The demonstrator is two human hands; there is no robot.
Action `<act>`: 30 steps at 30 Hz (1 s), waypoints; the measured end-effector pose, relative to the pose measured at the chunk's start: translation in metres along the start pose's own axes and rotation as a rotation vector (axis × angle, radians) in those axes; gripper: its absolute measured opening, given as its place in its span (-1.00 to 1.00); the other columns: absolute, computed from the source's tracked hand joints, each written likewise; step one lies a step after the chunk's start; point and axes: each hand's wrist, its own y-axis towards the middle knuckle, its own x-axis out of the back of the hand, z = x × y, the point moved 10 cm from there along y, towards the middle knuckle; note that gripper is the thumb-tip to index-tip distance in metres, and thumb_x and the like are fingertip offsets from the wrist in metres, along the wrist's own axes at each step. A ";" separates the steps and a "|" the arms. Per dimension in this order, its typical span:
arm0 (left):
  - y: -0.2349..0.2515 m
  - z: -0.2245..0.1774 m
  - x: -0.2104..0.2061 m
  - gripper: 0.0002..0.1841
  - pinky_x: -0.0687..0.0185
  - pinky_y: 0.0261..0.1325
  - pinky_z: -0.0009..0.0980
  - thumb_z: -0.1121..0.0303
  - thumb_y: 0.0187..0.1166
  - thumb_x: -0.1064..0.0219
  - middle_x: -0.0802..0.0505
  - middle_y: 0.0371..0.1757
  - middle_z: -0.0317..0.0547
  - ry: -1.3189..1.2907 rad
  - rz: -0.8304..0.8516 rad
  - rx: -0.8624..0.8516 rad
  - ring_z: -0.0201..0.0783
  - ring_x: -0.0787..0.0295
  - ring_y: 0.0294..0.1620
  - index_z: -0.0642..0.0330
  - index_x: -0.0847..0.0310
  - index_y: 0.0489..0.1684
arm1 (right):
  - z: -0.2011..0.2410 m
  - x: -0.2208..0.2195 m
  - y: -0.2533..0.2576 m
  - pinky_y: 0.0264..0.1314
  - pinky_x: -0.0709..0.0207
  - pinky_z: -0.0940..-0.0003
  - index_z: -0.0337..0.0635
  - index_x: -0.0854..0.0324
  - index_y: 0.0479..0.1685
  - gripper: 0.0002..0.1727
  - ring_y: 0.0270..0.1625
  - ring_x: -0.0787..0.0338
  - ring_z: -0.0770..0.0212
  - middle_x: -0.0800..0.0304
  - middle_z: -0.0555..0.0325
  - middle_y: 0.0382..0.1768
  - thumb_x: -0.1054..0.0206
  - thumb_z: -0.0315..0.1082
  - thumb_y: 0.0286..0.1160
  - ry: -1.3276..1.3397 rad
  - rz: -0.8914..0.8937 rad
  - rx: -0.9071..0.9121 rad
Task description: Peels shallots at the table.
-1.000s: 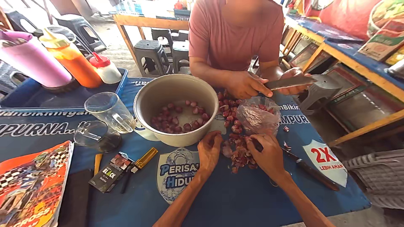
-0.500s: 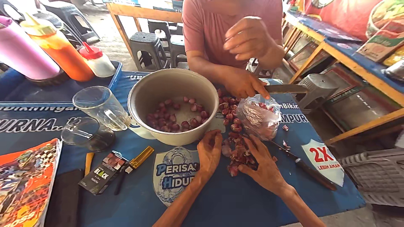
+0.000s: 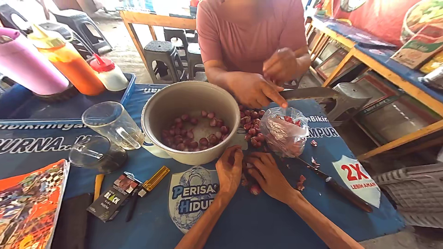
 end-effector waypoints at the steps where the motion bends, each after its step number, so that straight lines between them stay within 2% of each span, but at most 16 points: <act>1: 0.000 0.000 0.000 -0.74 -0.62 -0.15 -0.62 0.41 0.68 -0.18 -0.86 -0.25 -0.18 0.006 0.001 -0.002 -0.56 -0.74 -0.28 0.39 -0.74 0.05 | 0.002 0.002 0.000 0.43 -0.49 0.04 -0.15 -0.72 0.17 -0.62 0.33 -0.66 -0.10 -0.73 -0.11 0.21 -0.08 -0.14 0.78 0.000 -0.008 0.012; 3: 0.000 -0.001 0.001 -0.74 -0.62 -0.15 -0.63 0.41 0.68 -0.19 -0.87 -0.25 -0.18 0.022 -0.004 -0.013 -0.57 -0.74 -0.28 0.39 -0.75 0.04 | 0.007 0.004 -0.001 0.16 -0.66 0.19 -0.19 -0.73 0.03 -0.68 0.09 -0.76 -0.02 -0.75 -0.09 0.00 -0.08 -0.23 0.77 -0.063 -0.018 0.048; 4: -0.001 -0.001 0.002 -0.74 -0.62 -0.15 -0.63 0.40 0.67 -0.19 -0.87 -0.25 -0.19 0.028 -0.006 -0.016 -0.57 -0.74 -0.28 0.39 -0.75 0.04 | 0.009 0.005 -0.002 -0.09 -0.72 0.25 -0.19 -0.73 -0.03 -0.68 -0.08 -0.81 0.03 -0.75 -0.06 -0.11 -0.08 -0.23 0.77 -0.117 -0.042 0.076; 6: -0.001 -0.001 0.004 -0.74 -0.60 -0.17 -0.65 0.41 0.67 -0.19 -0.86 -0.27 -0.20 0.023 -0.009 -0.015 -0.58 -0.73 -0.31 0.39 -0.75 0.02 | 0.008 0.009 -0.007 -0.42 -0.67 0.28 -0.23 -0.70 -0.17 -0.65 -0.34 -0.82 0.11 -0.75 -0.02 -0.29 -0.04 -0.22 0.78 -0.177 -0.090 0.107; 8: -0.001 0.000 0.004 -0.75 -0.60 -0.17 -0.66 0.40 0.67 -0.20 -0.86 -0.27 -0.22 0.016 -0.007 -0.007 -0.59 -0.73 -0.30 0.39 -0.75 0.02 | -0.005 0.021 -0.011 -0.46 -0.65 0.27 -0.27 -0.68 -0.30 -0.63 -0.44 -0.80 0.14 -0.75 0.01 -0.43 -0.06 -0.25 0.74 -0.132 -0.121 0.032; 11: -0.001 0.001 0.004 -0.74 -0.59 -0.18 -0.66 0.39 0.67 -0.20 -0.86 -0.28 -0.22 0.023 -0.003 -0.002 -0.59 -0.72 -0.32 0.37 -0.75 0.02 | -0.051 0.062 -0.016 -0.18 -0.67 0.19 -0.46 -0.71 -0.21 -0.65 -0.31 -0.79 0.15 -0.79 -0.07 -0.36 -0.07 -0.37 0.72 0.166 -0.133 -0.342; 12: 0.000 0.001 0.003 -0.74 -0.58 -0.19 -0.66 0.39 0.67 -0.20 -0.86 -0.28 -0.22 0.030 -0.003 -0.004 -0.60 -0.71 -0.33 0.37 -0.75 0.02 | -0.070 0.083 -0.019 -0.19 -0.62 0.29 -0.45 -0.69 -0.20 -0.63 -0.34 -0.71 0.27 -0.74 0.04 -0.37 -0.01 -0.36 0.75 0.294 -0.200 -0.474; 13: 0.000 0.001 0.001 -0.74 -0.58 -0.20 -0.66 0.39 0.67 -0.20 -0.85 -0.29 -0.21 0.036 -0.003 -0.008 -0.60 -0.70 -0.34 0.37 -0.76 0.02 | -0.088 0.107 -0.020 -0.39 -0.51 0.46 -0.34 -0.63 -0.28 -0.63 -0.51 -0.57 0.44 -0.62 0.26 -0.51 0.04 -0.34 0.77 0.428 -0.312 -0.569; 15: -0.001 0.001 -0.003 -0.72 -0.57 -0.22 -0.63 0.37 0.67 -0.19 -0.85 -0.30 -0.20 0.061 0.008 -0.010 -0.58 -0.69 -0.36 0.36 -0.76 0.04 | -0.120 0.148 -0.015 -0.69 -0.27 0.63 -0.03 -0.46 -0.43 -0.59 -0.76 -0.31 0.59 -0.37 0.53 -0.75 0.17 -0.25 0.85 0.695 -0.525 -0.683; 17: -0.001 0.000 -0.006 -0.71 -0.58 -0.21 -0.61 0.34 0.66 -0.19 -0.85 -0.29 -0.20 0.085 0.028 -0.011 -0.58 -0.70 -0.35 0.35 -0.76 0.05 | -0.151 0.173 -0.004 -0.74 -0.17 0.68 0.06 -0.34 -0.44 -0.58 -0.81 -0.23 0.60 -0.26 0.56 -0.80 0.23 -0.20 0.90 0.934 -0.722 -0.763; 19: -0.002 0.000 -0.005 -0.71 -0.58 -0.21 -0.62 0.33 0.66 -0.19 -0.85 -0.29 -0.21 0.090 0.034 -0.023 -0.58 -0.71 -0.35 0.34 -0.76 0.05 | -0.180 0.178 0.005 -0.74 -0.15 0.68 0.08 -0.30 -0.40 -0.63 -0.80 -0.22 0.58 -0.23 0.51 -0.78 0.20 -0.17 0.91 1.056 -0.894 -0.832; 21: -0.001 -0.001 -0.003 -0.72 -0.58 -0.22 -0.64 0.34 0.65 -0.21 -0.85 -0.30 -0.21 0.082 0.025 -0.037 -0.59 -0.70 -0.35 0.35 -0.76 0.03 | -0.197 0.172 0.020 -0.74 -0.16 0.67 0.06 -0.32 -0.35 -0.68 -0.79 -0.22 0.56 -0.28 0.46 -0.71 0.12 -0.16 0.89 1.051 -0.935 -0.859; 24: 0.000 -0.001 0.000 -0.72 -0.57 -0.22 -0.64 0.36 0.65 -0.20 -0.85 -0.31 -0.20 0.083 0.016 -0.040 -0.59 -0.70 -0.36 0.35 -0.77 0.03 | -0.200 0.151 0.051 -0.62 -0.35 0.60 -0.01 -0.47 -0.18 -0.71 -0.68 -0.41 0.50 -0.49 0.40 -0.57 0.07 -0.14 0.87 0.946 -0.675 -0.851; 27: 0.000 0.001 0.000 -0.74 -0.57 -0.24 -0.66 0.38 0.65 -0.21 -0.84 -0.33 -0.22 0.065 0.013 -0.040 -0.61 -0.69 -0.38 0.36 -0.77 0.01 | -0.190 0.134 0.068 -0.26 -0.62 0.44 -0.19 -0.68 0.10 -0.68 -0.35 -0.72 0.36 -0.77 0.21 -0.31 -0.03 -0.25 0.82 0.767 -0.282 -0.793; 28: 0.001 0.001 -0.001 -0.74 -0.57 -0.25 -0.66 0.38 0.65 -0.21 -0.84 -0.33 -0.23 0.063 0.012 -0.038 -0.61 -0.69 -0.38 0.36 -0.77 0.01 | -0.185 0.133 0.069 -0.09 -0.65 0.38 -0.23 -0.71 0.14 -0.70 -0.19 -0.79 0.32 -0.84 0.14 -0.18 -0.11 -0.29 0.78 0.700 -0.204 -0.776; 30: 0.000 0.002 -0.002 -0.74 -0.58 -0.23 -0.65 0.38 0.66 -0.21 -0.85 -0.31 -0.21 0.066 0.021 -0.026 -0.60 -0.69 -0.37 0.36 -0.76 0.03 | -0.173 0.138 0.070 0.23 -0.59 0.30 -0.30 -0.73 0.17 -0.68 0.09 -0.77 0.26 -0.85 0.05 0.05 -0.16 -0.29 0.77 0.576 -0.099 -0.711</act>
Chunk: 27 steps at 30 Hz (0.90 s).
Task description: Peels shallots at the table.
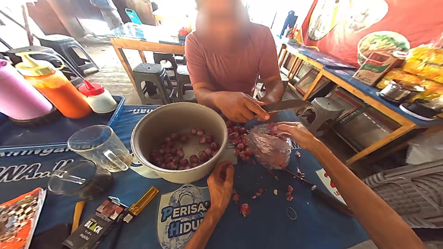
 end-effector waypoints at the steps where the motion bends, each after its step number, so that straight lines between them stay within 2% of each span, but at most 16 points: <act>1: 0.000 0.000 -0.001 -0.73 -0.57 -0.23 -0.65 0.37 0.65 -0.21 -0.84 -0.31 -0.20 0.005 0.005 -0.002 -0.60 -0.69 -0.37 0.36 -0.75 0.04 | 0.005 0.000 -0.003 0.31 -0.56 0.27 -0.30 -0.76 0.12 -0.65 0.14 -0.77 0.26 -0.86 0.05 0.06 -0.13 -0.23 0.81 -0.072 0.016 0.032; 2: 0.000 -0.001 -0.001 -0.73 -0.57 -0.23 -0.65 0.37 0.65 -0.21 -0.84 -0.30 -0.20 0.015 0.011 -0.005 -0.60 -0.69 -0.37 0.37 -0.75 0.04 | 0.009 0.000 -0.006 0.33 -0.54 0.24 -0.29 -0.79 0.05 -0.60 0.14 -0.78 0.27 -0.88 0.06 0.03 -0.11 -0.18 0.83 -0.140 0.031 0.064; 4: 0.001 -0.003 -0.001 -0.73 -0.56 -0.25 -0.66 0.36 0.66 -0.21 -0.85 -0.32 -0.21 0.038 0.017 -0.020 -0.61 -0.68 -0.38 0.36 -0.76 0.03 | 0.017 -0.001 -0.013 0.23 -0.55 0.17 -0.27 -0.83 -0.04 -0.61 0.03 -0.77 0.26 -0.88 0.06 -0.06 -0.17 -0.16 0.80 -0.245 0.045 0.137; 6: 0.000 -0.003 -0.001 -0.73 -0.56 -0.24 -0.67 0.36 0.67 -0.21 -0.85 -0.31 -0.22 0.045 0.028 -0.024 -0.62 -0.68 -0.37 0.35 -0.76 0.03 | 0.024 0.003 -0.019 0.09 -0.60 0.23 -0.26 -0.83 -0.07 -0.69 -0.09 -0.77 0.32 -0.88 0.09 -0.14 -0.26 -0.21 0.73 -0.268 0.026 0.227; 9: 0.001 -0.004 0.002 -0.73 -0.54 -0.25 -0.68 0.37 0.66 -0.21 -0.84 -0.31 -0.24 0.037 0.021 -0.038 -0.64 -0.67 -0.38 0.36 -0.76 0.02 | 0.019 0.025 -0.028 0.12 -0.66 0.25 -0.31 -0.76 0.06 -0.69 -0.08 -0.80 0.27 -0.85 0.01 -0.07 -0.23 -0.23 0.75 -0.160 -0.112 0.223; 12: 0.001 -0.003 0.002 -0.74 -0.53 -0.27 -0.71 0.38 0.66 -0.21 -0.84 -0.34 -0.26 0.030 0.016 -0.038 -0.66 -0.66 -0.39 0.36 -0.76 0.01 | -0.004 0.055 -0.043 -0.06 -0.72 0.23 -0.26 -0.77 0.09 -0.72 -0.21 -0.84 0.23 -0.89 0.02 -0.15 -0.25 -0.26 0.74 -0.238 -0.291 0.163; 13: 0.001 -0.003 0.001 -0.75 -0.53 -0.27 -0.71 0.38 0.67 -0.21 -0.83 -0.34 -0.27 0.029 0.018 -0.035 -0.66 -0.65 -0.40 0.35 -0.76 0.01 | -0.017 0.062 -0.047 0.00 -0.73 0.13 -0.26 -0.77 0.13 -0.72 -0.16 -0.87 0.14 -0.89 -0.04 -0.13 -0.28 -0.29 0.70 -0.319 -0.305 0.145; 15: 0.001 -0.003 -0.002 -0.74 -0.53 -0.28 -0.71 0.37 0.66 -0.21 -0.83 -0.34 -0.26 0.039 0.030 -0.035 -0.66 -0.65 -0.40 0.35 -0.76 0.02 | -0.047 0.069 -0.053 0.27 -0.62 -0.08 -0.25 -0.73 0.27 -0.65 0.09 -0.85 -0.04 -0.86 -0.17 0.07 -0.32 -0.29 0.62 -0.491 -0.258 0.069; 17: 0.000 -0.003 -0.003 -0.72 -0.56 -0.23 -0.66 0.35 0.66 -0.20 -0.85 -0.30 -0.22 0.059 0.051 -0.034 -0.61 -0.68 -0.36 0.36 -0.75 0.04 | -0.073 0.065 -0.058 0.47 -0.48 -0.10 -0.22 -0.63 0.46 -0.52 0.34 -0.73 -0.14 -0.74 -0.23 0.32 -0.37 -0.24 0.60 -0.611 -0.162 0.005; 18: 0.000 -0.003 -0.003 -0.72 -0.57 -0.22 -0.65 0.35 0.67 -0.20 -0.85 -0.29 -0.21 0.066 0.058 -0.029 -0.60 -0.69 -0.35 0.36 -0.75 0.05 | -0.081 0.060 -0.060 0.49 -0.47 -0.08 -0.23 -0.64 0.45 -0.52 0.36 -0.71 -0.16 -0.72 -0.26 0.33 -0.38 -0.25 0.59 -0.651 -0.138 0.018; 21: 0.001 -0.004 -0.001 -0.72 -0.55 -0.24 -0.66 0.35 0.68 -0.19 -0.85 -0.30 -0.23 0.072 0.056 -0.029 -0.62 -0.68 -0.36 0.36 -0.75 0.04 | -0.083 0.051 -0.065 0.38 -0.55 -0.04 -0.31 -0.80 0.13 -0.72 0.21 -0.80 -0.16 -0.83 -0.26 0.09 -0.31 -0.39 0.60 -0.727 -0.184 0.117; 24: 0.000 -0.004 0.001 -0.73 -0.55 -0.23 -0.67 0.35 0.68 -0.19 -0.85 -0.31 -0.25 0.072 0.050 -0.037 -0.63 -0.68 -0.36 0.35 -0.76 0.03 | -0.074 0.051 -0.072 0.31 -0.54 -0.18 -0.35 -0.79 0.08 -0.72 0.13 -0.82 -0.20 -0.85 -0.26 0.01 -0.22 -0.40 0.65 -0.736 -0.238 0.107; 25: 0.001 -0.004 0.002 -0.73 -0.54 -0.23 -0.68 0.35 0.68 -0.20 -0.85 -0.31 -0.26 0.066 0.051 -0.036 -0.64 -0.68 -0.36 0.34 -0.76 0.03 | -0.069 0.054 -0.080 0.25 -0.58 -0.16 -0.35 -0.79 0.07 -0.72 0.06 -0.84 -0.16 -0.86 -0.25 -0.03 -0.23 -0.38 0.65 -0.685 -0.276 0.121; 27: 0.001 -0.004 0.003 -0.74 -0.56 -0.23 -0.68 0.36 0.67 -0.21 -0.85 -0.32 -0.26 0.048 0.045 -0.033 -0.64 -0.69 -0.36 0.35 -0.76 0.01 | -0.056 0.052 -0.106 0.16 -0.67 0.02 -0.32 -0.78 0.07 -0.72 -0.04 -0.87 0.04 -0.88 -0.14 -0.06 -0.28 -0.31 0.64 -0.532 -0.316 0.161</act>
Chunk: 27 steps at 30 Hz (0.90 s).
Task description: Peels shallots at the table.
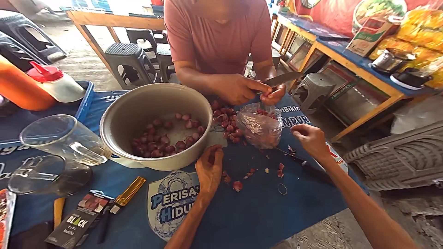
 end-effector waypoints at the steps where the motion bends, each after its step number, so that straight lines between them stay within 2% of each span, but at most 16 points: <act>1: 0.000 0.000 0.000 -0.74 -0.56 -0.23 -0.68 0.36 0.67 -0.21 -0.85 -0.31 -0.27 -0.007 -0.001 0.008 -0.64 -0.69 -0.36 0.35 -0.76 0.01 | 0.012 0.002 -0.018 0.12 -0.71 0.11 -0.31 -0.78 0.06 -0.72 -0.06 -0.87 0.13 -0.88 -0.08 -0.07 -0.29 -0.29 0.62 0.057 0.010 0.016; 3: -0.001 0.000 -0.001 -0.74 -0.56 -0.22 -0.69 0.36 0.68 -0.21 -0.84 -0.31 -0.28 -0.005 0.000 0.026 -0.65 -0.69 -0.35 0.34 -0.76 0.00 | 0.035 -0.005 -0.065 0.12 -0.72 0.15 -0.29 -0.78 0.07 -0.72 -0.01 -0.86 0.17 -0.87 -0.04 -0.03 -0.28 -0.30 0.63 0.056 0.073 0.048; 5: -0.001 0.001 -0.003 -0.75 -0.58 -0.20 -0.68 0.36 0.68 -0.21 -0.85 -0.30 -0.27 -0.005 0.007 0.029 -0.64 -0.71 -0.33 0.33 -0.76 -0.01 | 0.045 -0.019 -0.106 0.12 -0.73 0.03 -0.28 -0.78 0.12 -0.70 0.06 -0.85 0.01 -0.84 -0.12 0.03 -0.26 -0.28 0.66 -0.030 0.086 0.059; 6: -0.001 0.001 -0.004 -0.75 -0.59 -0.20 -0.67 0.36 0.67 -0.22 -0.85 -0.29 -0.27 -0.004 0.012 0.029 -0.63 -0.71 -0.32 0.34 -0.76 0.00 | 0.046 -0.027 -0.121 0.18 -0.70 -0.03 -0.27 -0.76 0.20 -0.63 0.15 -0.82 -0.08 -0.81 -0.17 0.12 -0.25 -0.20 0.67 -0.065 0.066 0.063; 8: 0.000 0.001 -0.004 -0.75 -0.57 -0.21 -0.68 0.36 0.67 -0.22 -0.84 -0.30 -0.28 0.004 0.014 0.028 -0.64 -0.69 -0.33 0.34 -0.76 -0.01 | 0.051 -0.045 -0.139 0.44 -0.47 -0.25 -0.34 -0.58 0.48 -0.33 0.43 -0.62 -0.33 -0.65 -0.33 0.39 -0.23 0.05 0.62 -0.087 0.020 0.061; 9: 0.000 0.001 -0.004 -0.76 -0.56 -0.22 -0.69 0.37 0.67 -0.22 -0.84 -0.32 -0.28 0.007 0.013 0.029 -0.65 -0.68 -0.35 0.34 -0.76 -0.02 | 0.057 -0.053 -0.142 0.51 -0.35 -0.33 -0.36 -0.48 0.59 -0.16 0.50 -0.53 -0.41 -0.56 -0.37 0.49 -0.24 0.20 0.56 -0.079 0.005 0.053; 11: -0.001 0.001 -0.004 -0.76 -0.56 -0.22 -0.69 0.38 0.66 -0.22 -0.84 -0.33 -0.29 0.005 0.012 0.028 -0.66 -0.68 -0.35 0.35 -0.76 -0.03 | 0.070 -0.070 -0.140 0.54 -0.24 -0.44 -0.35 -0.35 0.69 0.05 0.58 -0.41 -0.46 -0.42 -0.38 0.60 -0.26 0.38 0.41 -0.051 0.007 0.022; 13: -0.001 0.000 -0.004 -0.76 -0.58 -0.20 -0.68 0.38 0.66 -0.22 -0.84 -0.33 -0.28 0.006 0.012 0.031 -0.65 -0.70 -0.34 0.35 -0.76 -0.02 | 0.085 -0.085 -0.129 0.46 -0.29 -0.45 -0.33 -0.36 0.69 0.13 0.57 -0.40 -0.45 -0.42 -0.36 0.60 -0.29 0.47 0.31 -0.023 -0.010 0.040; 15: -0.001 0.001 -0.002 -0.76 -0.59 -0.20 -0.66 0.38 0.67 -0.21 -0.85 -0.33 -0.27 0.004 0.010 0.032 -0.63 -0.71 -0.33 0.34 -0.76 -0.02 | 0.097 -0.100 -0.116 0.43 -0.32 -0.44 -0.32 -0.44 0.62 0.09 0.55 -0.42 -0.45 -0.46 -0.35 0.55 -0.30 0.47 0.31 -0.020 -0.016 0.086; 16: -0.001 0.001 -0.001 -0.76 -0.60 -0.19 -0.66 0.38 0.67 -0.21 -0.85 -0.33 -0.27 0.001 0.009 0.031 -0.62 -0.72 -0.32 0.35 -0.76 -0.02 | 0.102 -0.106 -0.111 0.42 -0.33 -0.39 -0.31 -0.53 0.52 -0.04 0.51 -0.45 -0.42 -0.52 -0.32 0.49 -0.32 0.39 0.37 -0.004 -0.013 0.115; 18: 0.000 0.001 0.000 -0.76 -0.61 -0.16 -0.65 0.38 0.67 -0.21 -0.86 -0.31 -0.26 -0.002 0.010 0.037 -0.62 -0.73 -0.31 0.35 -0.75 -0.02 | 0.110 -0.110 -0.104 0.38 -0.41 -0.24 -0.27 -0.70 0.23 -0.47 0.39 -0.58 -0.29 -0.68 -0.22 0.31 -0.31 0.01 0.55 0.058 -0.007 0.195; 20: -0.001 0.003 0.000 -0.76 -0.60 -0.17 -0.64 0.39 0.67 -0.21 -0.86 -0.30 -0.25 -0.011 0.012 0.043 -0.61 -0.72 -0.31 0.35 -0.76 -0.01 | 0.110 -0.104 -0.103 0.35 -0.51 0.00 -0.23 -0.79 0.02 -0.73 0.23 -0.71 -0.07 -0.80 -0.08 0.11 -0.23 -0.31 0.61 0.135 -0.006 0.265; 22: -0.001 0.003 -0.001 -0.76 -0.60 -0.19 -0.65 0.38 0.67 -0.22 -0.85 -0.32 -0.26 -0.020 0.010 0.038 -0.61 -0.71 -0.33 0.34 -0.76 -0.02 | 0.100 -0.089 -0.103 0.26 -0.64 0.27 -0.23 -0.81 0.04 -0.72 0.12 -0.80 0.17 -0.86 0.01 0.04 -0.18 -0.35 0.69 0.221 -0.012 0.261; 23: -0.001 0.003 -0.001 -0.77 -0.59 -0.20 -0.66 0.38 0.67 -0.22 -0.84 -0.33 -0.27 -0.020 0.008 0.040 -0.62 -0.70 -0.34 0.34 -0.76 -0.03 | 0.094 -0.078 -0.105 0.25 -0.68 0.30 -0.24 -0.79 0.12 -0.68 0.12 -0.81 0.19 -0.86 0.01 0.07 -0.15 -0.32 0.73 0.234 -0.023 0.241; 25: -0.001 0.003 -0.001 -0.77 -0.56 -0.21 -0.67 0.38 0.66 -0.22 -0.83 -0.35 -0.29 -0.014 0.004 0.045 -0.64 -0.69 -0.35 0.34 -0.76 -0.03 | 0.083 -0.059 -0.112 0.36 -0.62 0.15 -0.23 -0.73 0.29 -0.61 0.30 -0.77 0.08 -0.82 -0.02 0.23 -0.14 -0.23 0.74 0.152 -0.012 0.190; 27: -0.001 0.004 -0.002 -0.77 -0.55 -0.23 -0.68 0.37 0.66 -0.23 -0.83 -0.36 -0.30 -0.014 0.001 0.046 -0.65 -0.68 -0.37 0.33 -0.77 -0.04 | 0.075 -0.052 -0.124 0.27 -0.61 0.01 -0.21 -0.63 0.46 -0.43 0.36 -0.71 -0.09 -0.73 -0.11 0.36 -0.24 -0.01 0.63 0.051 0.057 0.122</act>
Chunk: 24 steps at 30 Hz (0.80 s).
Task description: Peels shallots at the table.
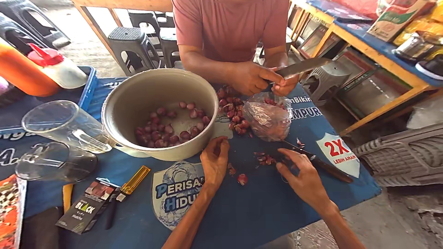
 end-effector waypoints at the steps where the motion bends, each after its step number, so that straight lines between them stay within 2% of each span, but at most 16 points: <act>1: 0.000 0.000 -0.001 -0.77 -0.55 -0.25 -0.69 0.37 0.66 -0.23 -0.83 -0.37 -0.31 0.000 -0.001 -0.002 -0.65 -0.67 -0.38 0.33 -0.77 -0.05 | -0.003 -0.001 -0.006 0.23 -0.63 -0.05 -0.23 -0.54 0.55 -0.31 0.35 -0.70 -0.15 -0.68 -0.18 0.40 -0.32 0.06 0.54 -0.025 0.035 -0.039; 3: 0.000 -0.002 -0.004 -0.76 -0.53 -0.27 -0.70 0.37 0.66 -0.22 -0.82 -0.38 -0.32 0.003 0.007 -0.003 -0.67 -0.66 -0.40 0.33 -0.77 -0.03 | -0.005 -0.009 -0.013 0.30 -0.59 -0.14 -0.24 -0.43 0.66 -0.15 0.40 -0.63 -0.26 -0.60 -0.28 0.45 -0.47 0.05 0.39 -0.035 0.049 -0.092; 4: 0.000 -0.002 -0.004 -0.76 -0.52 -0.28 -0.71 0.37 0.66 -0.22 -0.82 -0.38 -0.33 0.005 0.009 -0.003 -0.67 -0.65 -0.41 0.33 -0.77 -0.03 | -0.004 -0.012 -0.012 0.29 -0.59 -0.10 -0.23 -0.39 0.69 -0.13 0.39 -0.63 -0.24 -0.59 -0.28 0.45 -0.48 0.04 0.38 -0.044 0.045 -0.095; 6: 0.001 -0.003 -0.004 -0.77 -0.52 -0.28 -0.71 0.37 0.65 -0.23 -0.81 -0.39 -0.33 0.006 0.000 -0.014 -0.68 -0.65 -0.41 0.33 -0.77 -0.05 | 0.004 -0.021 -0.004 0.32 -0.58 -0.08 -0.23 -0.34 0.73 -0.14 0.39 -0.63 -0.22 -0.58 -0.29 0.44 -0.46 0.01 0.43 -0.039 0.053 -0.066; 8: 0.000 -0.003 -0.002 -0.77 -0.55 -0.25 -0.70 0.38 0.66 -0.23 -0.83 -0.36 -0.31 0.007 0.004 -0.014 -0.66 -0.67 -0.38 0.33 -0.76 -0.04 | 0.016 -0.031 0.005 0.38 -0.53 -0.13 -0.20 -0.40 0.70 -0.24 0.41 -0.60 -0.28 -0.60 -0.31 0.41 -0.43 -0.07 0.49 -0.045 0.077 -0.018; 11: 0.002 -0.003 -0.002 -0.77 -0.57 -0.22 -0.69 0.39 0.67 -0.22 -0.84 -0.33 -0.29 0.003 0.011 -0.016 -0.64 -0.69 -0.35 0.34 -0.76 -0.02 | 0.033 -0.043 0.019 0.34 -0.56 -0.06 -0.09 -0.65 0.50 -0.51 0.32 -0.64 -0.27 -0.65 -0.25 0.33 -0.36 -0.25 0.58 -0.084 0.123 0.038; 14: 0.002 -0.004 -0.002 -0.76 -0.58 -0.23 -0.69 0.39 0.66 -0.22 -0.84 -0.33 -0.28 -0.011 0.007 -0.030 -0.64 -0.70 -0.35 0.36 -0.75 -0.01 | 0.047 -0.047 0.021 0.29 -0.63 0.08 -0.17 -0.83 0.16 -0.72 0.19 -0.75 -0.15 -0.78 -0.16 0.14 -0.32 -0.41 0.59 -0.085 0.101 0.102; 17: 0.002 -0.003 -0.003 -0.75 -0.57 -0.24 -0.68 0.39 0.67 -0.21 -0.84 -0.34 -0.28 -0.016 0.012 -0.027 -0.63 -0.69 -0.37 0.36 -0.75 0.00 | 0.054 -0.043 0.014 0.15 -0.69 0.19 -0.21 -0.87 -0.12 -0.81 0.03 -0.82 -0.04 -0.86 -0.05 -0.04 -0.31 -0.49 0.53 -0.082 -0.008 0.208; 19: 0.001 -0.003 -0.002 -0.75 -0.57 -0.23 -0.68 0.39 0.68 -0.20 -0.84 -0.33 -0.27 -0.006 0.014 -0.023 -0.63 -0.69 -0.36 0.36 -0.75 0.01 | 0.052 -0.042 0.013 0.14 -0.69 0.23 -0.20 -0.87 -0.18 -0.81 0.02 -0.83 0.00 -0.88 -0.02 -0.06 -0.31 -0.51 0.50 -0.053 -0.036 0.232; 21: 0.002 -0.004 -0.002 -0.75 -0.57 -0.24 -0.69 0.38 0.67 -0.20 -0.84 -0.33 -0.27 0.005 0.010 -0.032 -0.63 -0.70 -0.36 0.36 -0.76 0.01 | 0.038 -0.038 0.020 0.12 -0.69 0.33 -0.21 -0.88 -0.18 -0.82 0.02 -0.84 0.15 -0.90 0.02 -0.06 -0.32 -0.49 0.50 0.086 0.000 0.145; 23: 0.002 -0.004 -0.002 -0.74 -0.59 -0.22 -0.66 0.37 0.67 -0.21 -0.85 -0.32 -0.25 0.008 0.013 -0.040 -0.62 -0.71 -0.35 0.36 -0.76 0.02 | 0.012 -0.035 0.032 -0.08 -0.73 0.53 -0.26 -0.85 -0.14 -0.86 -0.16 -0.83 0.43 -0.88 0.15 -0.12 -0.39 -0.48 0.48 0.418 0.077 -0.062; 24: 0.001 -0.004 -0.002 -0.74 -0.58 -0.21 -0.66 0.37 0.67 -0.20 -0.85 -0.32 -0.25 0.006 0.015 -0.041 -0.62 -0.71 -0.35 0.36 -0.76 0.02 | -0.001 -0.030 0.038 -0.05 -0.74 0.50 -0.30 -0.83 -0.11 -0.86 -0.17 -0.83 0.44 -0.90 0.19 -0.16 -0.41 -0.52 0.44 0.609 0.093 -0.170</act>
